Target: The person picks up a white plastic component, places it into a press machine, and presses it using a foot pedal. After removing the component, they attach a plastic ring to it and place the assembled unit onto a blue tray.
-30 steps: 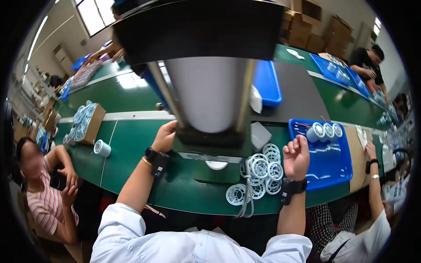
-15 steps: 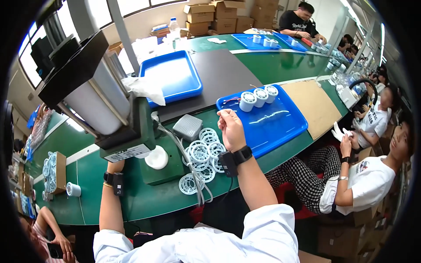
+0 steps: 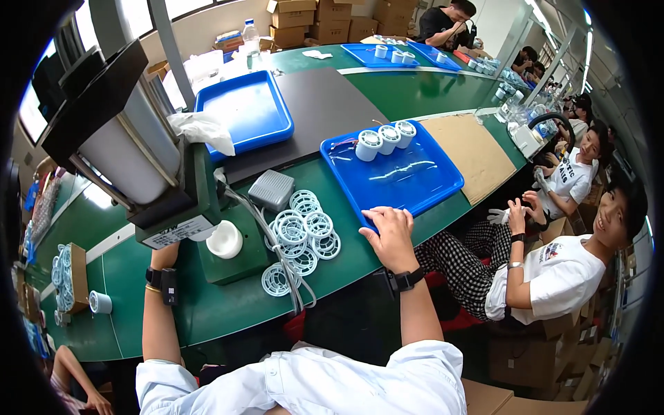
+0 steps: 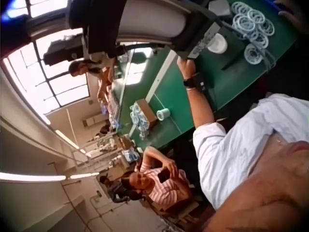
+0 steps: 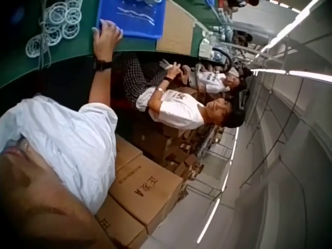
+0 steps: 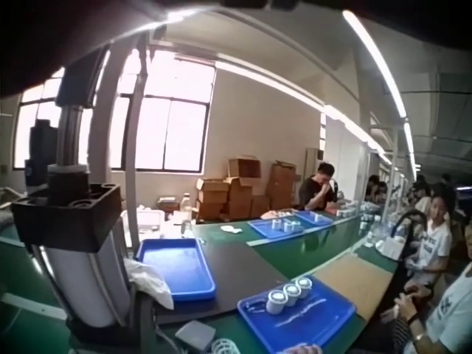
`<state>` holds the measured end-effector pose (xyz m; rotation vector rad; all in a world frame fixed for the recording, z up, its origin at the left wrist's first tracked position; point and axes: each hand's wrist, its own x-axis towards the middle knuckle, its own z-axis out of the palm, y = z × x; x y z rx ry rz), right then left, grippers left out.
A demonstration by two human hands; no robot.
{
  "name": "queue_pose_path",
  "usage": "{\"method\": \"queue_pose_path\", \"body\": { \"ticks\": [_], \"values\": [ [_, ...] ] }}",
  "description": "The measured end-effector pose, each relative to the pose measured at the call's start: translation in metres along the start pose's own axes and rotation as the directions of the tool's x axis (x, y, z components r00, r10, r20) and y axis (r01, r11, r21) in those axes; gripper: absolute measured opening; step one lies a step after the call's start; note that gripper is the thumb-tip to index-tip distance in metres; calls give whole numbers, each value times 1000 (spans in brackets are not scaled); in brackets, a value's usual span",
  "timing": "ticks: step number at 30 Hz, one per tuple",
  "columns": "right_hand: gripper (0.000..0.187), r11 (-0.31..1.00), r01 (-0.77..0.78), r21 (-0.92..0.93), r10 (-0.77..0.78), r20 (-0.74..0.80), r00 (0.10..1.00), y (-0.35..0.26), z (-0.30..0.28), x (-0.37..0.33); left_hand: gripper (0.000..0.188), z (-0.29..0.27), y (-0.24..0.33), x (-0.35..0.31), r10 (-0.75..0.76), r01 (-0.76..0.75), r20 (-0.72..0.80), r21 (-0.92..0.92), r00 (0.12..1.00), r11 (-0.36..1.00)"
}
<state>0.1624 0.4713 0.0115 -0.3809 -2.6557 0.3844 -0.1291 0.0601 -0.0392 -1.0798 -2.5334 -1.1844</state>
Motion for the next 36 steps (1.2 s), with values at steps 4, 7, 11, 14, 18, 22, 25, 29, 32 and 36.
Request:
{"method": "queue_pose_path", "body": {
  "ticks": [4, 7, 11, 14, 18, 22, 25, 29, 32, 36],
  "values": [
    [39, 999, -37, -9, 37, 16, 999, -1, -3, 8, 35, -4, 8, 2, -132, 125, -25, -204, 991, 971],
    [38, 977, 79, 200, -82, 7, 997, -36, -15, 5, 30, -4, 12, 5, -144, 115, -76, -304, 987, 946],
    [34, 927, 295, 231, -350, 256, 901, -91, -3, -4, 25, -7, 28, 8, -153, 133, -39, -315, 987, 940],
    [34, 873, 398, 283, -478, 327, 815, -99, 4, 1, 21, -9, 28, 8, -134, 125, -5, -323, 991, 938],
    [34, 822, 427, 378, -556, 368, 745, -102, 7, 9, 21, -9, 31, 8, -141, 141, 23, -347, 990, 927],
    [28, 799, 458, 389, -593, 386, 707, -101, 15, 8, 21, -7, 25, 8, -150, 143, 4, -320, 989, 936],
    [25, 822, 462, 333, -565, 377, 734, -94, 22, 6, 20, -8, 23, 6, -167, 158, 2, -328, 986, 931],
    [22, 889, 349, 297, -440, 334, 834, -77, 25, 15, 20, -5, 18, 7, -157, 137, -28, -348, 987, 927],
    [23, 883, 304, 357, -425, 337, 840, -73, 34, 26, 21, 1, 16, 9, -153, 132, -30, -360, 988, 924],
    [29, 907, 267, 326, -383, 374, 844, -78, 36, 38, 22, -2, 6, 5, -186, 174, -6, -325, 983, 930]
  ]
}}
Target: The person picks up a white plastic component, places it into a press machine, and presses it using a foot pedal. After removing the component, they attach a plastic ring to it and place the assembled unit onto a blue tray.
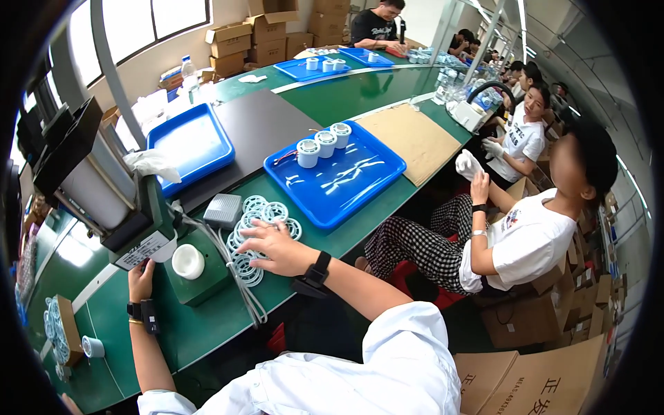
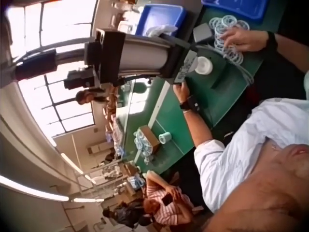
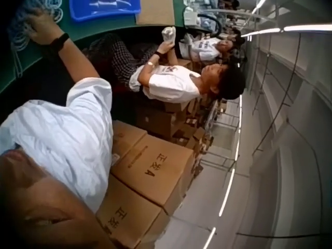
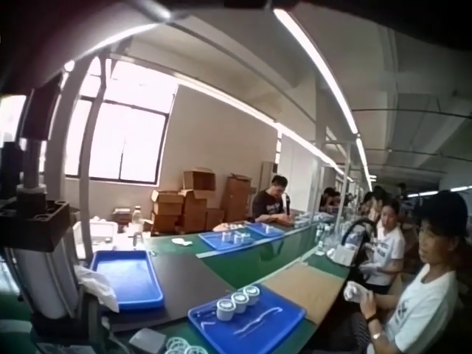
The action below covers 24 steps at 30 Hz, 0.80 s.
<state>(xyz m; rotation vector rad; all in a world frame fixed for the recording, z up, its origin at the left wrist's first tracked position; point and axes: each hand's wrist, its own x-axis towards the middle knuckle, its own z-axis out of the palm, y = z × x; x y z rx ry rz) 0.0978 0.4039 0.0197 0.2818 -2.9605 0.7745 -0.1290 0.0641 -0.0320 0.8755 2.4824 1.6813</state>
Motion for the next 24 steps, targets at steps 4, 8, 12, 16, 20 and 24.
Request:
{"method": "queue_pose_path", "body": {
  "ticks": [4, 8, 12, 16, 20, 24],
  "values": [
    [34, 866, 47, 497, 81, -233, 969, 1, -6, 1, 23, -13, -20, 5, -77, 75, 46, 40, 996, 996],
    [40, 835, -213, 507, 424, -347, 837, 7, 0, -3, 19, -5, -17, 6, 6, -6, -2, 28, 1000, 1000],
    [40, 797, -198, 570, 491, -424, 761, 9, 16, 4, 17, 4, -7, 5, 5, -5, -5, -31, 1000, 1000],
    [33, 658, 100, 747, 523, -548, 653, 12, 9, 6, 16, -1, -11, 3, 15, -15, 18, -15, 1000, 1000],
    [20, 335, 426, 840, 640, -535, 552, 3, -2, 21, 15, -13, -26, -3, 23, -23, -25, -11, 999, 1000],
    [17, 397, 446, 802, 653, -589, 477, -1, -27, 41, 22, -13, 5, 4, -50, 51, -67, 6, 996, 999]
  ]
}}
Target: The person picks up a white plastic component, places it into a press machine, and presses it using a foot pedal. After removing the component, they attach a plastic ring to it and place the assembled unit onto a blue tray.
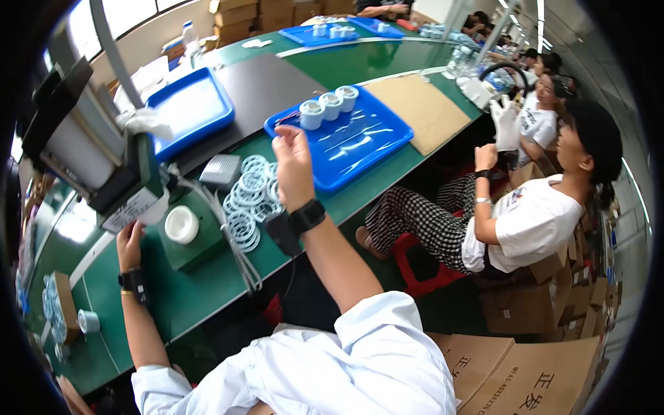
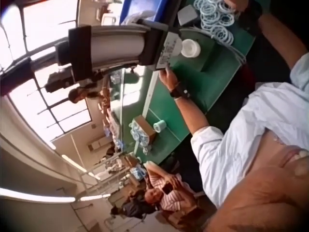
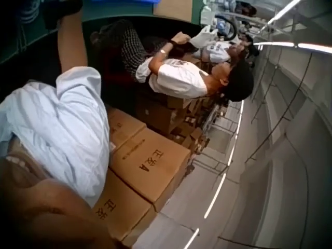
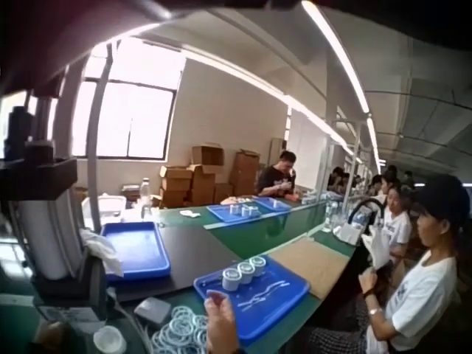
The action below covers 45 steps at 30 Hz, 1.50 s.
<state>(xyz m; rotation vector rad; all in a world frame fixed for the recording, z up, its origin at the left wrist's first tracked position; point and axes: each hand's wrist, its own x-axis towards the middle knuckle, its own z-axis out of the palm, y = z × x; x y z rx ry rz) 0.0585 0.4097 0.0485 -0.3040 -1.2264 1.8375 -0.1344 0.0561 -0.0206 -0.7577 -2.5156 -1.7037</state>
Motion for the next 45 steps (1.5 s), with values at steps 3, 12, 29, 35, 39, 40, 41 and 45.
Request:
{"method": "queue_pose_path", "body": {
  "ticks": [3, 12, 29, 35, 39, 40, 41, 45],
  "values": [
    [18, 965, 113, -235, -126, -38, 991, 2, 12, 17, 14, 4, 35, -6, -97, 53, -77, -450, 992, 892],
    [22, 925, 115, -362, -120, 9, 993, 15, 65, 6, 35, 104, 183, -96, -3, 365, 629, -448, 778, 816],
    [14, 753, 418, -507, -153, 483, 862, -2, 58, -20, 27, 122, 183, -93, -30, 452, 640, -509, 768, 732],
    [19, 840, -435, -323, 520, 706, 481, -22, 59, -104, 19, 51, 161, -59, 97, -92, -175, 38, 980, 995],
    [36, 796, -426, -429, 557, 795, 239, -5, 89, -155, 12, 40, 153, -50, 173, -99, -264, 271, 949, 957],
    [39, 809, -405, -425, 553, 784, 282, 4, 93, -160, 12, 39, 149, -49, 174, -95, -279, 276, 944, 957],
    [43, 822, -383, -421, 545, 776, 317, 9, 98, -164, 11, 37, 144, -48, 270, -158, -299, 350, 915, 923],
    [43, 717, -535, -446, 646, 714, 271, 19, 102, -161, 8, 34, 129, -51, 449, -327, -76, 580, 890, 746]
  ]
}}
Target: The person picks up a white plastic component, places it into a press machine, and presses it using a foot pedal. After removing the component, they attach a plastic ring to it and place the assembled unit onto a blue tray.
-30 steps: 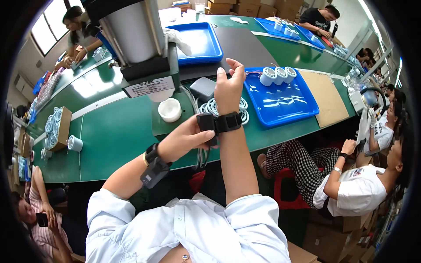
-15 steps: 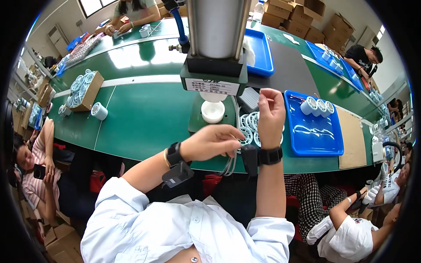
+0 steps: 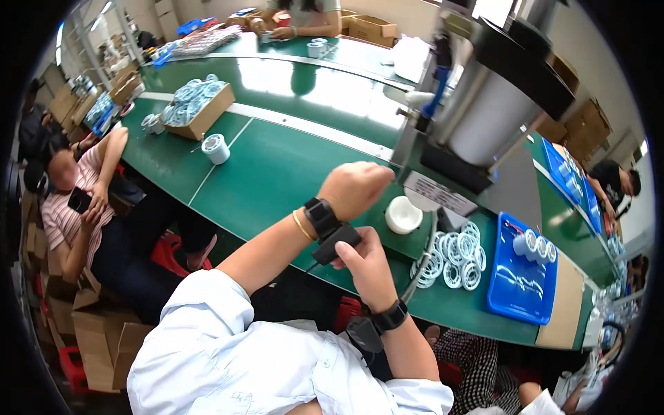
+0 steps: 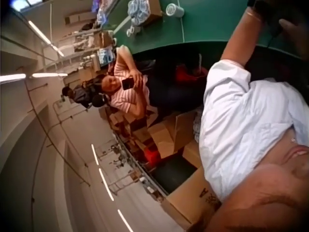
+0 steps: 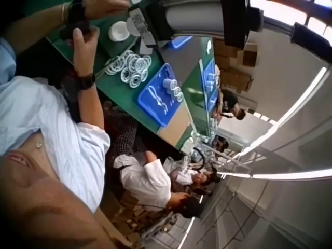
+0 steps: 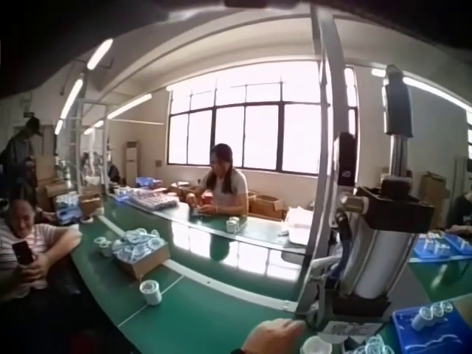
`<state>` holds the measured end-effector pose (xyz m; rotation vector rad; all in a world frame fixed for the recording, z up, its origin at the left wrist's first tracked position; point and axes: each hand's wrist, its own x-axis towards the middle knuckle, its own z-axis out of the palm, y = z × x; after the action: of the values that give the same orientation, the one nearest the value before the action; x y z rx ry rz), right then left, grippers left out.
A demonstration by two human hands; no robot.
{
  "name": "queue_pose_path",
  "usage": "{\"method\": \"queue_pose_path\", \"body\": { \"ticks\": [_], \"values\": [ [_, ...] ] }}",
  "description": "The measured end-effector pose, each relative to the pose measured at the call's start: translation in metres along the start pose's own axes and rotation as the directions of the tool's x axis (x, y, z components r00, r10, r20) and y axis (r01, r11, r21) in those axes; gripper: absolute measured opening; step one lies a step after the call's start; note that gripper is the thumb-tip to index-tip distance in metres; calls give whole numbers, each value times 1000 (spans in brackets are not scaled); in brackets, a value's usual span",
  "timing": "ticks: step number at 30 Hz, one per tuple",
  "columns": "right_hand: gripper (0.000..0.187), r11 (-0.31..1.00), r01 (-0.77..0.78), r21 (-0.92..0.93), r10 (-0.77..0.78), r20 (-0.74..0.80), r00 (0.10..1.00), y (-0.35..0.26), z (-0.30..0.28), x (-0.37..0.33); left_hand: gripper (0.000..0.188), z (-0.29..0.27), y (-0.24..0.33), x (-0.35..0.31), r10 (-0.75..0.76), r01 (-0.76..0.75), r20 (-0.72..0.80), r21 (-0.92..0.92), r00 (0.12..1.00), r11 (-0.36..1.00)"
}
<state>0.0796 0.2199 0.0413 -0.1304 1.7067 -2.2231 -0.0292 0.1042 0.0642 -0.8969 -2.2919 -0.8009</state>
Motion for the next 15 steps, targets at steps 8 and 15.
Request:
{"method": "queue_pose_path", "body": {
  "ticks": [8, 15],
  "values": [
    [11, 912, 260, -316, -299, -81, 951, -33, -41, -28, 10, -18, -44, -58, -254, 235, -31, -282, 967, 930],
    [26, 729, 683, 48, -618, -385, 686, -28, -246, -29, 44, -103, -70, -147, -622, 610, -215, -126, 753, 782]
  ]
}}
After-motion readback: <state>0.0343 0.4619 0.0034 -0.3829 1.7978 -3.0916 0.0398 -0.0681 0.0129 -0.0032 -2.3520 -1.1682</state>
